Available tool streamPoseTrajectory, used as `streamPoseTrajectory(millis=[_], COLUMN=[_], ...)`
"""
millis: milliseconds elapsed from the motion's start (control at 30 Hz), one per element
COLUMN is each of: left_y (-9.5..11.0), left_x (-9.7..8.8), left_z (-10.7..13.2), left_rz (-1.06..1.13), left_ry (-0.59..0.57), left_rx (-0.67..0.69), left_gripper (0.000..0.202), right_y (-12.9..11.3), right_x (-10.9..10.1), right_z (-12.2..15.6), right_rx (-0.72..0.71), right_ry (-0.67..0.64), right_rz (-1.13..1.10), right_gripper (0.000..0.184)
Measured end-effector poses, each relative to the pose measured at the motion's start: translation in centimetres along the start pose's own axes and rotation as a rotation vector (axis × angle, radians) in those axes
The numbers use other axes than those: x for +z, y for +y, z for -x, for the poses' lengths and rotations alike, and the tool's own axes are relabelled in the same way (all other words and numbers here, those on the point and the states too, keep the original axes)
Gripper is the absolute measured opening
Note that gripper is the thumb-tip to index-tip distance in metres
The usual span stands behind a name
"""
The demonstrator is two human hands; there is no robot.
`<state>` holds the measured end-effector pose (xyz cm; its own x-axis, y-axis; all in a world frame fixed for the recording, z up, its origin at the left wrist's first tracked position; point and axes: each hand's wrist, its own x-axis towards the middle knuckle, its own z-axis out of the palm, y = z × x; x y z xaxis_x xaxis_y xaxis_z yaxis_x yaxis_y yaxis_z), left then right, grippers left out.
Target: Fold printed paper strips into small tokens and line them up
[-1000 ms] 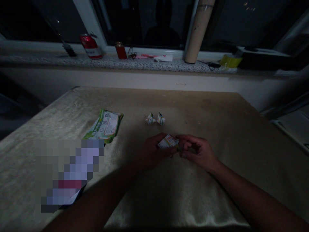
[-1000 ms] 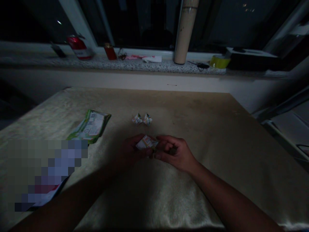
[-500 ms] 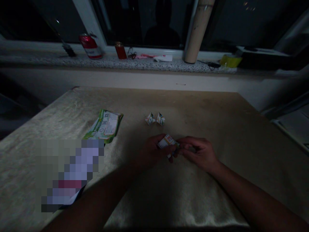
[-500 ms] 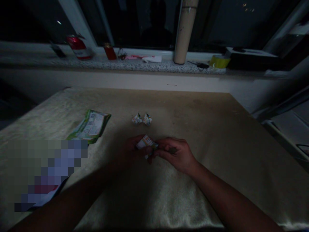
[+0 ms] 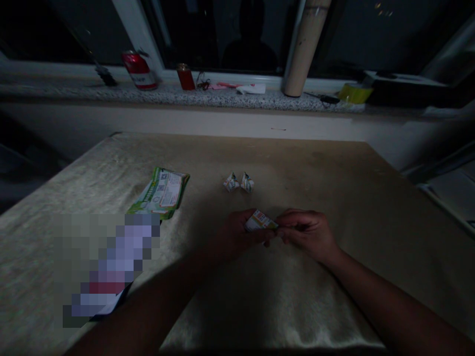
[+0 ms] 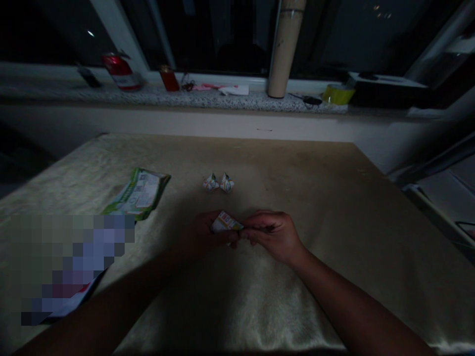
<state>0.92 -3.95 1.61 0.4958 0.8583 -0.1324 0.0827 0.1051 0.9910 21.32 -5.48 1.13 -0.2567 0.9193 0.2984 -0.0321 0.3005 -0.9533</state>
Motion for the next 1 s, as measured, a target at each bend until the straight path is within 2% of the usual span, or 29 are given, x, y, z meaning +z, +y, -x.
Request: streamPoseTrajectory(millis=[300, 500, 767, 1000], left_y=[-0.25, -0.45, -0.77, -0.13], left_x=[0.04, -0.14, -0.11, 0.09], left_z=[-0.04, -0.05, 0.05, 0.21], left_rz=[0.068, 0.096, 0.069, 0.084], left_ry=[0.027, -0.014, -0.025, 0.002], left_rx=[0.045, 0.112, 0.097, 0.112], left_gripper=[0.027, 0.025, 0.031, 0.031], right_y=[-0.13, -0.32, -0.31, -0.31], right_x=[0.09, 0.19, -0.05, -0.05], right_z=[0.05, 0.06, 0.10, 0.31], right_rx=[-0.072, -0.131, -0.200, -0.272], right_ry=[0.002, 0.002, -0.046, -0.048], right_rz=[0.062, 0.146, 0.203, 0.292], right_gripper=[0.007, 0.007, 0.003, 0.005])
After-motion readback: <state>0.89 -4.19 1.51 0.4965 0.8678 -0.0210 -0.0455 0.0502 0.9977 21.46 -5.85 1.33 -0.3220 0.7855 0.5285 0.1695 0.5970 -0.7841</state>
